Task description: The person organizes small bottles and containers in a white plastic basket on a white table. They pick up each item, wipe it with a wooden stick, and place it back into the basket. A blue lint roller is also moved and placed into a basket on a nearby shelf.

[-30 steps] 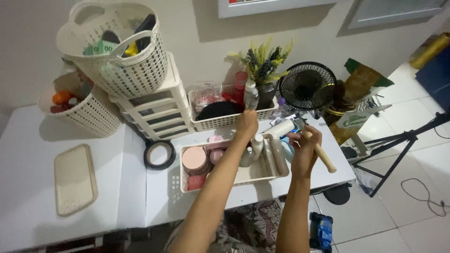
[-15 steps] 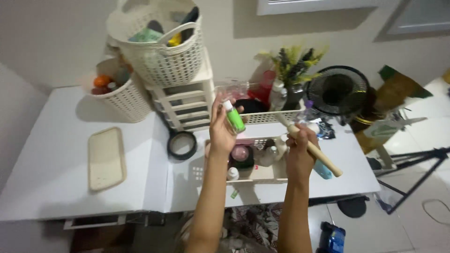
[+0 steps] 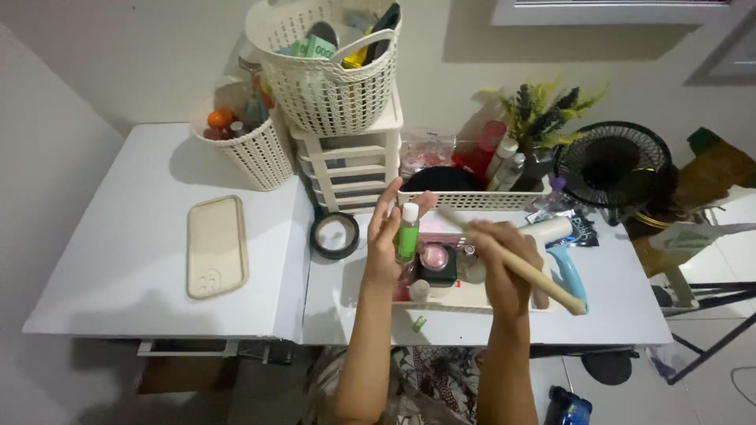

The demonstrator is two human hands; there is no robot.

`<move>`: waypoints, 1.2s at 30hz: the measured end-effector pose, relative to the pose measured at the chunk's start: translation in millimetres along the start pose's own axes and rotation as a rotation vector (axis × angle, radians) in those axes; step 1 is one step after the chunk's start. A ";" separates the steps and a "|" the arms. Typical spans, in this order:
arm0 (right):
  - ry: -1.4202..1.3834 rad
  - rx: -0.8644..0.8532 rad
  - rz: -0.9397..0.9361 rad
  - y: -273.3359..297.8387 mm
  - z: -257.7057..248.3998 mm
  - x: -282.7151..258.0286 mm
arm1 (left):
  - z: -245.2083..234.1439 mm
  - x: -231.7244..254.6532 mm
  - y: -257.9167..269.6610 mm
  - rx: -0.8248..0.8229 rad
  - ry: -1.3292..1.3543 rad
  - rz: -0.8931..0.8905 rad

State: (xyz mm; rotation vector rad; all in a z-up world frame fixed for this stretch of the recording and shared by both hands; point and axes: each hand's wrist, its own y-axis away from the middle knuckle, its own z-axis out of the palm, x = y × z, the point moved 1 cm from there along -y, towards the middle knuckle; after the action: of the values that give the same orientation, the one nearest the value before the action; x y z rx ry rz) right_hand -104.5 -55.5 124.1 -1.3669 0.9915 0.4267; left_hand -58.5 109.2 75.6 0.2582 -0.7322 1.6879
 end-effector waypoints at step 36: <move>-0.065 -0.458 0.159 5.3 39.5 -29.5 | -85.5 -31.3 -9.6 -0.313 0.663 -0.436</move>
State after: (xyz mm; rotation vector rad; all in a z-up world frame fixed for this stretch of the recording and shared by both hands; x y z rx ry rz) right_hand -111.5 -9.1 140.2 -1.6727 0.9883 0.8518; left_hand -22.9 135.6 -4.5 -0.3345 -0.3876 1.1168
